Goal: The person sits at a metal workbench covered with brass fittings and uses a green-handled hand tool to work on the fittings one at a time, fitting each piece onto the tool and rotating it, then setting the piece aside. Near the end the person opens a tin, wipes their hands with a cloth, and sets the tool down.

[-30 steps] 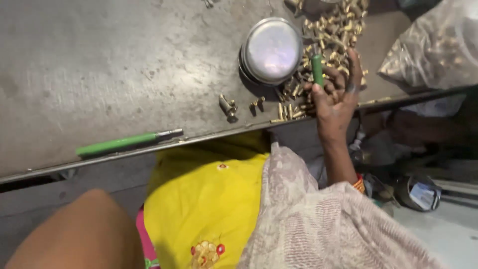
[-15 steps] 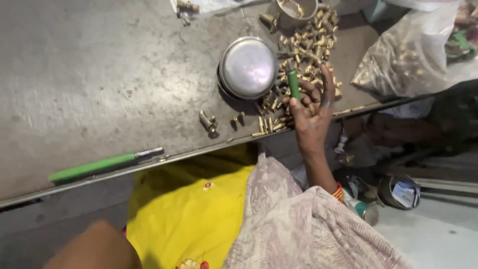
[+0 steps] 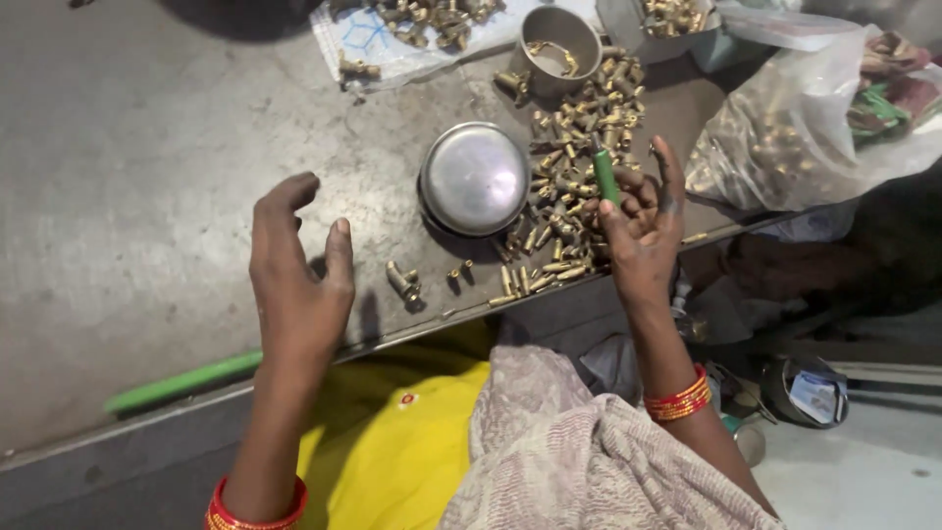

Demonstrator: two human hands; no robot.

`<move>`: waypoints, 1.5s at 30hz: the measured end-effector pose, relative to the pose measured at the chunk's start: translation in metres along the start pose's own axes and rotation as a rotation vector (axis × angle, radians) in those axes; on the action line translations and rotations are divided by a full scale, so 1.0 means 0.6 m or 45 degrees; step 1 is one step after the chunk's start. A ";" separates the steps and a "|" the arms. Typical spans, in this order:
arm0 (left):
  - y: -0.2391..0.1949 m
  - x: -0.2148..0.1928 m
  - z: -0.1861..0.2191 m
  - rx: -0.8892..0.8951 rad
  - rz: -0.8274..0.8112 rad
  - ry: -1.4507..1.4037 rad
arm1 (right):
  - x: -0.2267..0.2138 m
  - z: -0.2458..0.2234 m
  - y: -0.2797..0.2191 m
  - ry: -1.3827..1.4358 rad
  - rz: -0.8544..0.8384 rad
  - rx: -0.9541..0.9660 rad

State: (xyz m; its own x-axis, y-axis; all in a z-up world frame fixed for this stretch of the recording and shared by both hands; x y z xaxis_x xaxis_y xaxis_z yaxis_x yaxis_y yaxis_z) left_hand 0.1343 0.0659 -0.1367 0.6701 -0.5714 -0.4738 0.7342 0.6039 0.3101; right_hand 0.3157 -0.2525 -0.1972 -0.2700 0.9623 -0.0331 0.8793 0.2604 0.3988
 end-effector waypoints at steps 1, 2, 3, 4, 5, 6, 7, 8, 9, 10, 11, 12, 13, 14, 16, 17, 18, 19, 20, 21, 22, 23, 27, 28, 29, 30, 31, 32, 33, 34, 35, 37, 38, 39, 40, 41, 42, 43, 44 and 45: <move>0.002 0.014 -0.014 -0.022 -0.055 0.013 | -0.010 -0.001 0.006 -0.104 -0.018 -0.067; 0.012 0.020 -0.021 -0.019 -0.066 0.007 | -0.016 -0.001 0.006 -0.111 -0.009 -0.065; 0.022 0.027 -0.023 0.058 -0.102 0.074 | -0.020 -0.001 0.009 -0.178 -0.005 -0.075; 0.031 0.035 -0.025 0.134 -0.137 0.141 | -0.025 0.000 0.012 -0.245 -0.001 -0.086; 0.042 0.040 -0.024 0.135 -0.140 0.138 | -0.023 0.001 0.010 -0.248 0.002 -0.085; 0.053 0.047 -0.021 0.154 -0.166 0.131 | -0.025 0.007 0.008 -0.273 0.033 -0.029; 0.063 0.053 -0.019 0.173 -0.192 0.125 | -0.026 0.014 0.004 -0.295 0.063 0.029; 0.070 0.061 -0.013 0.173 -0.195 0.125 | -0.024 0.011 0.005 -0.296 0.065 0.031; 0.076 0.068 -0.007 0.179 -0.215 0.114 | -0.018 0.003 0.003 -0.358 0.063 -0.018; 0.082 0.074 -0.001 0.186 -0.234 0.104 | -0.011 -0.004 0.002 -0.419 0.060 -0.067; 0.082 0.088 0.001 0.186 -0.234 0.112 | -0.009 -0.003 0.004 -0.412 0.061 -0.065; 0.079 0.106 0.011 0.297 -0.281 0.065 | -0.008 -0.001 0.006 -0.362 0.074 -0.047; 0.073 0.124 0.021 0.407 -0.328 0.015 | -0.009 0.000 0.007 -0.317 0.088 -0.029; 0.067 0.135 0.034 0.407 -0.329 0.018 | -0.010 0.000 0.007 -0.314 0.088 -0.027; 0.050 0.170 0.065 0.509 -0.437 0.168 | -0.011 0.001 0.007 -0.313 0.082 -0.029; 0.048 0.183 0.074 0.510 -0.439 0.170 | -0.007 -0.004 0.008 -0.312 0.084 -0.027; 0.044 0.200 0.080 0.519 -0.491 0.262 | -0.005 -0.009 0.009 -0.350 0.089 -0.019; 0.038 0.218 0.087 0.528 -0.541 0.356 | -0.003 -0.014 0.010 -0.388 0.092 -0.012; 0.040 0.225 0.090 0.528 -0.542 0.358 | -0.006 -0.010 0.009 -0.385 0.094 -0.011; 0.042 0.234 0.089 0.511 -0.563 0.391 | -0.008 -0.007 0.008 -0.385 0.098 -0.016; 0.044 0.242 0.089 0.493 -0.584 0.424 | -0.010 -0.004 0.007 -0.384 0.103 -0.020; 0.046 0.246 0.087 0.493 -0.587 0.429 | -0.011 -0.002 0.006 -0.380 0.105 -0.017; 0.067 0.257 0.083 0.412 -0.703 0.475 | -0.013 0.001 0.005 -0.353 0.107 -0.040; 0.074 0.259 0.083 0.372 -0.766 0.507 | -0.013 0.003 0.005 -0.348 0.108 -0.043; 0.088 0.257 0.075 0.369 -0.770 0.512 | -0.014 0.004 0.004 -0.343 0.108 -0.038; 0.101 0.257 0.064 0.306 -0.819 0.474 | -0.014 0.004 0.002 -0.316 0.114 -0.039; 0.115 0.258 0.053 0.242 -0.865 0.435 | -0.015 0.005 0.002 -0.288 0.119 -0.042; 0.123 0.251 0.053 0.239 -0.865 0.440 | -0.017 0.007 0.002 -0.283 0.118 -0.039; 0.134 0.242 0.053 0.198 -0.848 0.341 | -0.018 0.010 0.002 -0.248 0.127 -0.044; 0.146 0.233 0.053 0.157 -0.830 0.243 | -0.019 0.012 0.001 -0.212 0.136 -0.049; 0.149 0.227 0.054 0.158 -0.829 0.247 | -0.020 0.012 0.001 -0.208 0.138 -0.049; 0.157 0.214 0.059 0.179 -0.805 0.136 | -0.019 0.011 0.000 -0.230 0.127 -0.065; 0.157 0.214 0.062 0.180 -0.805 0.139 | -0.019 0.011 0.001 -0.227 0.128 -0.066; 0.156 0.214 0.066 0.187 -0.810 0.146 | -0.019 0.012 0.000 -0.200 0.128 -0.053; 0.156 0.215 0.069 0.194 -0.815 0.154 | -0.019 0.012 0.000 -0.173 0.128 -0.041; 0.153 0.217 0.069 0.197 -0.817 0.157 | -0.020 0.012 0.000 -0.172 0.131 -0.041; 0.150 0.220 0.068 0.200 -0.826 0.209 | -0.020 0.012 0.000 -0.180 0.133 -0.046; 0.147 0.223 0.067 0.205 -0.835 0.262 | -0.020 0.012 0.000 -0.187 0.135 -0.051; 0.144 0.225 0.067 0.208 -0.837 0.265 | -0.020 0.013 0.001 -0.185 0.139 -0.051; 0.139 0.228 0.069 0.254 -0.845 0.284 | -0.020 0.013 0.001 -0.190 0.140 -0.054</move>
State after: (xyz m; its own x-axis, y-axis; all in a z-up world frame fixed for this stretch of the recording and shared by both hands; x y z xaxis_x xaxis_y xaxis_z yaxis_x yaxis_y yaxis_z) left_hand 0.2917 0.0152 -0.1416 0.0542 -0.6425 -0.7644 0.9985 0.0443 0.0335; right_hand 0.3223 -0.2634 -0.2037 -0.1093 0.9865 -0.1218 0.8820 0.1528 0.4459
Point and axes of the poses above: each hand's wrist, its own y-axis towards the middle knuckle, its own x-axis out of the palm, z = x × y, the point moved 6 cm from there along y, towards the middle knuckle, and after that the axes turned 6 degrees about -x, right-handed, at the moved point
